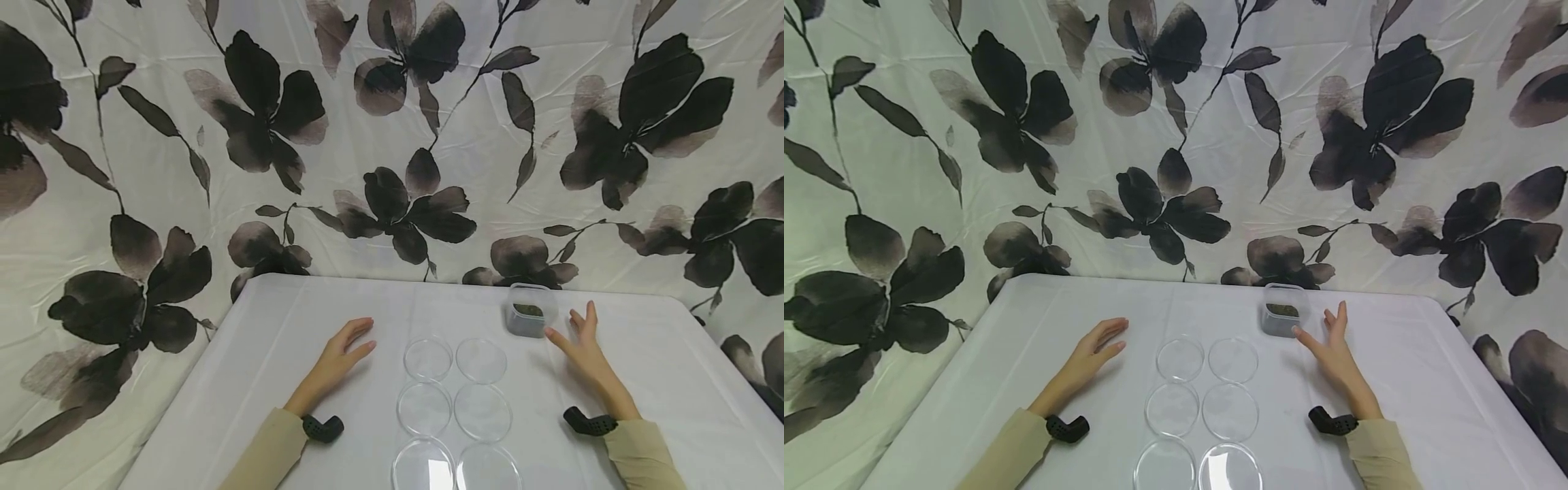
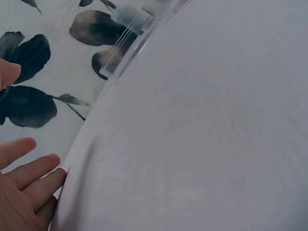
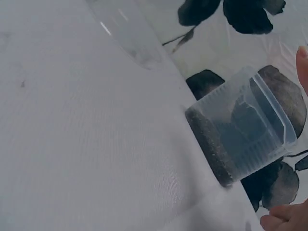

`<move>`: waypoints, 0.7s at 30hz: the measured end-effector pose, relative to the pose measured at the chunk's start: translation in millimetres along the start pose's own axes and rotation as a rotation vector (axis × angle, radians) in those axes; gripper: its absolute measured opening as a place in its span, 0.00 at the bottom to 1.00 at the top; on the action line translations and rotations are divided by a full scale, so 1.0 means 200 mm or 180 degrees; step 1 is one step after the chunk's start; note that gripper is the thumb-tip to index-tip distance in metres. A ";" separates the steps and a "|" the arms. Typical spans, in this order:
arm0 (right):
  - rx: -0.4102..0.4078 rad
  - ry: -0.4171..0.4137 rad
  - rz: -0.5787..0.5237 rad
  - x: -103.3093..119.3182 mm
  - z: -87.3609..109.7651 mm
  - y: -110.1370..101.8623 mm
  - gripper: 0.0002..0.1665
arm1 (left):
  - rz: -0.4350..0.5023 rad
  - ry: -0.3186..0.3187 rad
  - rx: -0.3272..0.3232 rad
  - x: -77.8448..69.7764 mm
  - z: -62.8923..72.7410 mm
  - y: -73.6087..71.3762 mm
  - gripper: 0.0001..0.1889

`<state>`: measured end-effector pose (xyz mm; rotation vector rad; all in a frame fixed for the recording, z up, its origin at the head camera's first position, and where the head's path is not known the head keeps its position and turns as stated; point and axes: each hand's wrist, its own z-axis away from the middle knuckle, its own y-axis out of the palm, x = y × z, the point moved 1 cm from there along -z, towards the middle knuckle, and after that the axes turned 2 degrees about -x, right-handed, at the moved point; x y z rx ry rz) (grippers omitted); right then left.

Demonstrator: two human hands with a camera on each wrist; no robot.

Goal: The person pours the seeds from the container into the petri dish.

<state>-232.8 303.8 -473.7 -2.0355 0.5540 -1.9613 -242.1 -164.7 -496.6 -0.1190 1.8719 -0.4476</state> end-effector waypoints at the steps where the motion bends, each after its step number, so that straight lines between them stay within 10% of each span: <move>1: 0.0000 0.0039 -0.0071 0.00 -0.01 0.01 0.68 | 0.0040 0.0024 -0.0002 -0.01 -0.01 0.01 0.27; 9: -0.0158 0.0335 -0.0743 0.01 -0.12 0.10 0.66 | 0.0023 -0.0028 0.0315 -0.20 -0.06 0.10 0.26; 21: -0.0700 0.0114 -0.1177 0.00 -0.20 0.21 0.53 | 0.0260 0.0089 0.0800 -0.21 -0.18 0.18 0.26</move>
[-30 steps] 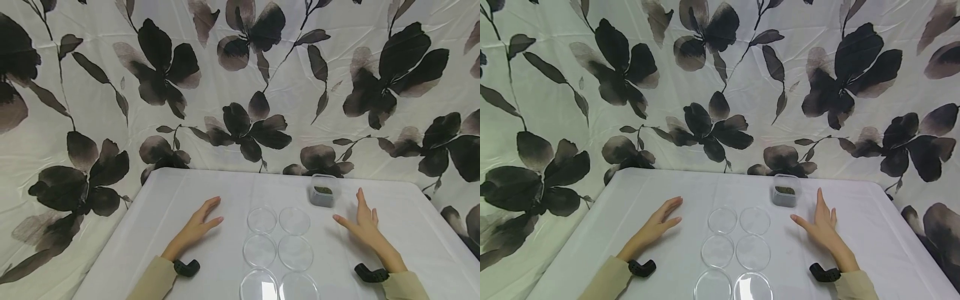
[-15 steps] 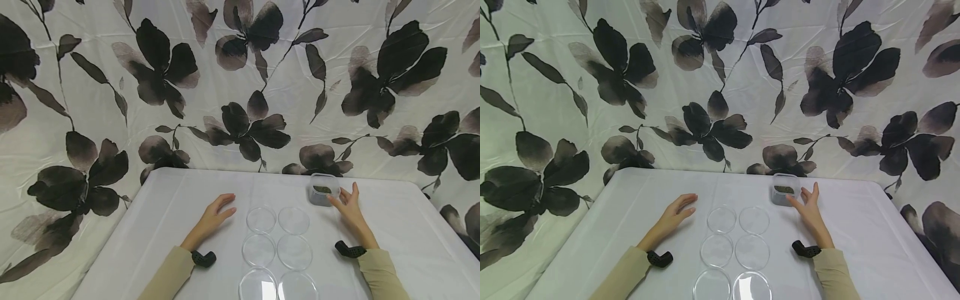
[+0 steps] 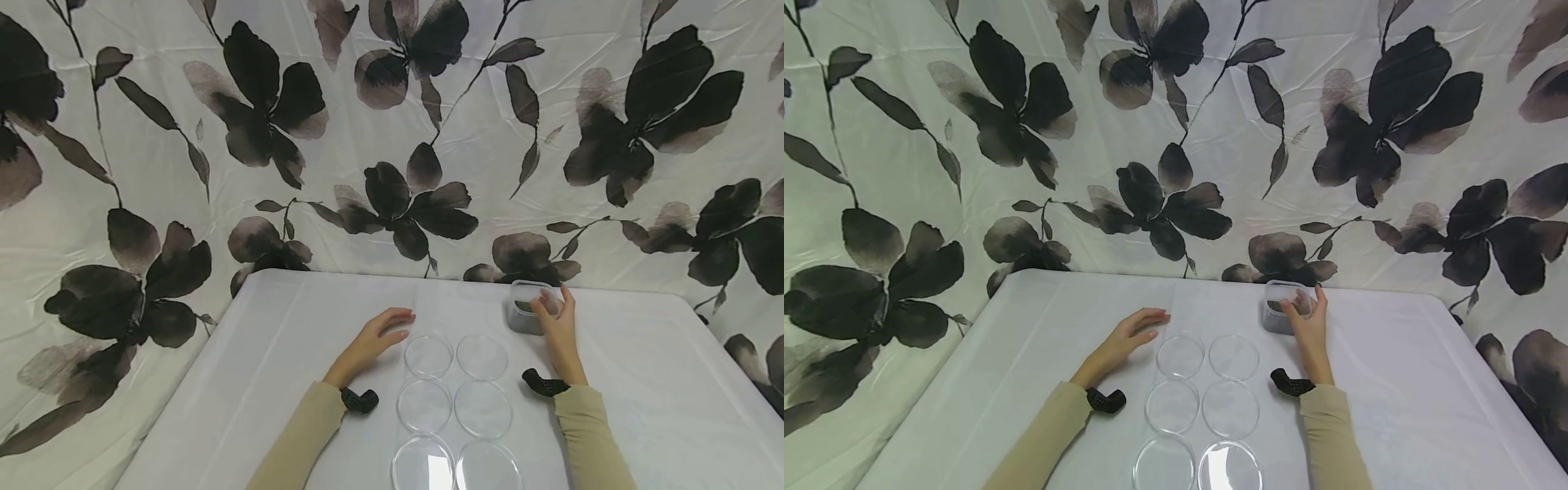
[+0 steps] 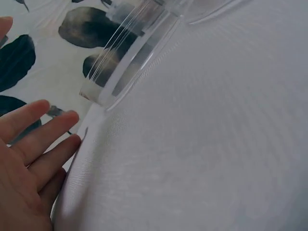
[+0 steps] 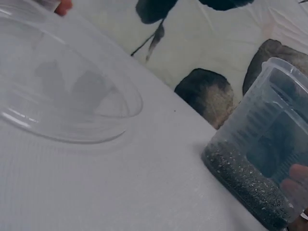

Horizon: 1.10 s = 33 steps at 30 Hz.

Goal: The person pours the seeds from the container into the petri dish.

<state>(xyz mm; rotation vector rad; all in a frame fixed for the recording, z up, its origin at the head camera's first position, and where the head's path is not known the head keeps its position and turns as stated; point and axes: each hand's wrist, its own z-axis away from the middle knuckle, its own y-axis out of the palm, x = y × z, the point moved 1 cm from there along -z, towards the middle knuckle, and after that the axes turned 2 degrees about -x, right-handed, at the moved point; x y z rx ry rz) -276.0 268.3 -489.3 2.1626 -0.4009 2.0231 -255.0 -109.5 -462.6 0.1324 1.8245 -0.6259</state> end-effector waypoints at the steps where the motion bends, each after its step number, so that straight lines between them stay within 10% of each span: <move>1: 0.0017 -0.0021 0.0077 0.00 0.00 0.00 0.54 | -0.0003 0.0012 0.0038 0.02 0.00 0.00 0.26; 13: 0.0230 -0.0317 0.0450 -0.02 0.02 -0.01 0.71 | -0.0342 0.0319 0.0735 0.15 0.02 0.02 0.43; 22: 0.0169 -0.0397 0.0474 -0.04 0.01 0.00 0.71 | -0.1301 0.0309 0.0763 0.16 0.00 0.03 0.51; 33: -0.0015 -0.0499 0.0525 -0.06 0.02 0.02 0.67 | -0.1526 0.0406 0.0675 0.17 0.00 0.04 0.45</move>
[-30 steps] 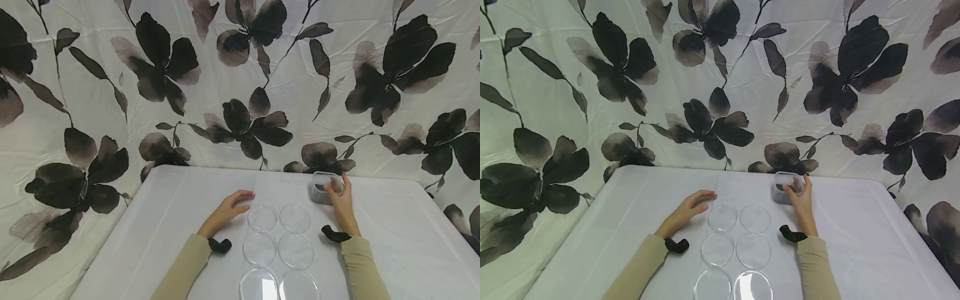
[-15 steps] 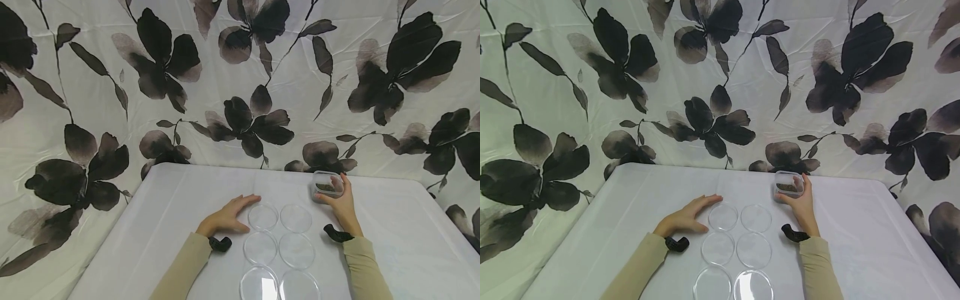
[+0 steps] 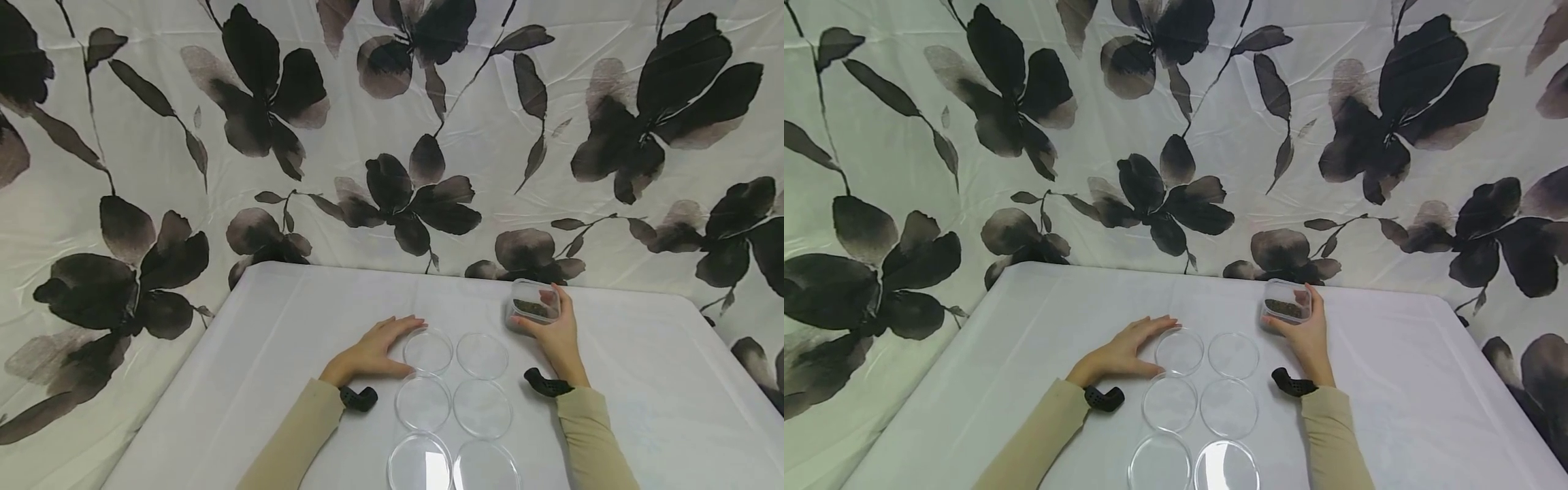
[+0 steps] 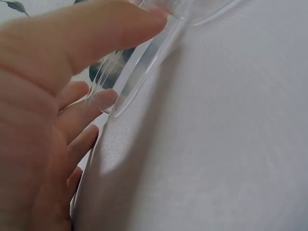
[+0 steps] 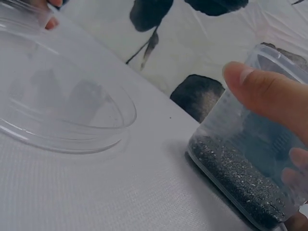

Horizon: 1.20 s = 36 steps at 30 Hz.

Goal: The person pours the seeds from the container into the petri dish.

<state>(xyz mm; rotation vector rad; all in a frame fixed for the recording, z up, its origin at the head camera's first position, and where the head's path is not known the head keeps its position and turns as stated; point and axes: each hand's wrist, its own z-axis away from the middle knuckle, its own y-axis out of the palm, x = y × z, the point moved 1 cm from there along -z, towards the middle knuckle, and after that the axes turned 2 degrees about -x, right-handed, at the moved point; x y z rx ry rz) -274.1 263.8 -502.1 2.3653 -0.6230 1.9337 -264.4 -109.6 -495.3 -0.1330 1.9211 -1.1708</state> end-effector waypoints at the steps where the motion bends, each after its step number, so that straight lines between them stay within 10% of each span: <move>1: -0.0011 -0.0002 0.0000 0.00 0.01 0.00 0.67 | -0.0021 -0.0003 0.0002 0.00 0.00 0.00 0.45; 36: 0.0183 -0.0572 0.0114 0.18 -0.01 0.11 0.63 | 0.0132 -0.0256 -0.0363 0.02 -0.02 0.03 0.42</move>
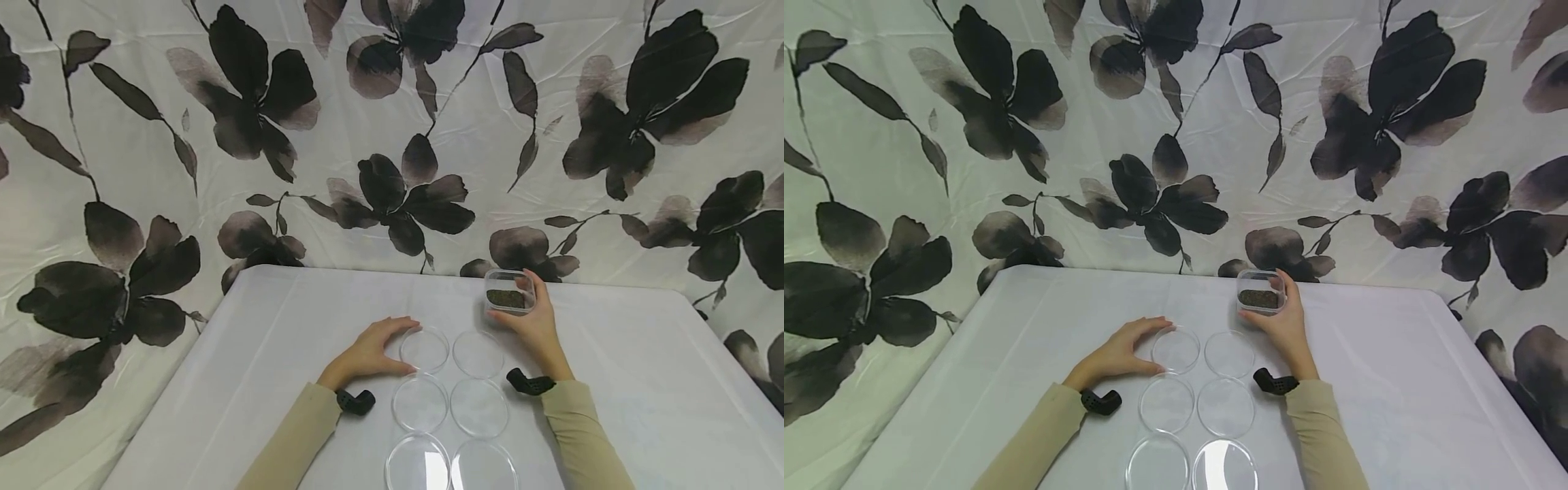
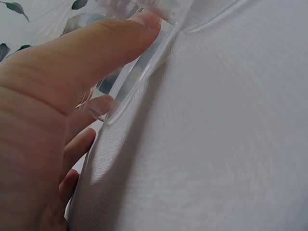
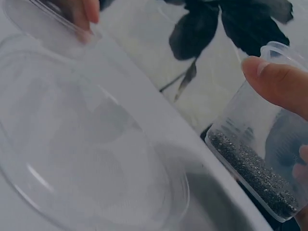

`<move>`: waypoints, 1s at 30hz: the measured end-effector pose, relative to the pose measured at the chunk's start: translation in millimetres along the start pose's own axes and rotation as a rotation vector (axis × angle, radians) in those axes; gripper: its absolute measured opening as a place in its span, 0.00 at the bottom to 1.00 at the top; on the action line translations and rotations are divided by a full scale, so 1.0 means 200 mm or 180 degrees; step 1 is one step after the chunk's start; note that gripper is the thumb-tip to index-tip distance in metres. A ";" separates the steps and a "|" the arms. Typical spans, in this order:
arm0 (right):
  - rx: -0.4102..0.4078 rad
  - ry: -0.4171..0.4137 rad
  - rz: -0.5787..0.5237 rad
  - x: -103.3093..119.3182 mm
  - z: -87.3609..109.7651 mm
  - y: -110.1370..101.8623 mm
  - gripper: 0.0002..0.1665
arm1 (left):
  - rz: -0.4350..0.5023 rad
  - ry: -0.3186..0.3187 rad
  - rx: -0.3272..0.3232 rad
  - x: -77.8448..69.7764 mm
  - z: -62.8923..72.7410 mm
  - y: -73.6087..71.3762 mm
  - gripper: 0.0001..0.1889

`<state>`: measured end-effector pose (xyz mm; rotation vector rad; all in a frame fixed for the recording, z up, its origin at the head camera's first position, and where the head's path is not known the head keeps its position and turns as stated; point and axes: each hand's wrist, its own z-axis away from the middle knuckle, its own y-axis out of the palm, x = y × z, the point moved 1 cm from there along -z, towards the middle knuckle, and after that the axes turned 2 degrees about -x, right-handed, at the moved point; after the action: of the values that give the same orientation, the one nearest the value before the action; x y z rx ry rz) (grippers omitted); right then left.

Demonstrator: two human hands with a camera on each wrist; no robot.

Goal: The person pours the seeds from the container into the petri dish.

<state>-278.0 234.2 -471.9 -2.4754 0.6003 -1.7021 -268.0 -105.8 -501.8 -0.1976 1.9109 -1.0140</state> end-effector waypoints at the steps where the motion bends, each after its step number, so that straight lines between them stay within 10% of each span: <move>1: 0.0022 -0.0060 0.0005 0.04 0.00 0.01 0.62 | 0.0000 0.0002 -0.0004 0.00 0.00 0.00 0.42; 7: 0.0166 -0.0294 -0.0063 0.23 0.02 0.06 0.61 | 0.0041 -0.0038 -0.0031 0.00 0.02 -0.01 0.42; 30: 0.0218 -0.1304 0.0415 0.34 0.02 0.15 0.70 | -0.0027 0.0000 0.0007 0.00 0.01 0.00 0.41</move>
<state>-262.0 180.9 -422.6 -2.5617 0.6253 -1.1032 -265.5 -107.6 -501.5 -0.2046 1.9102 -1.0215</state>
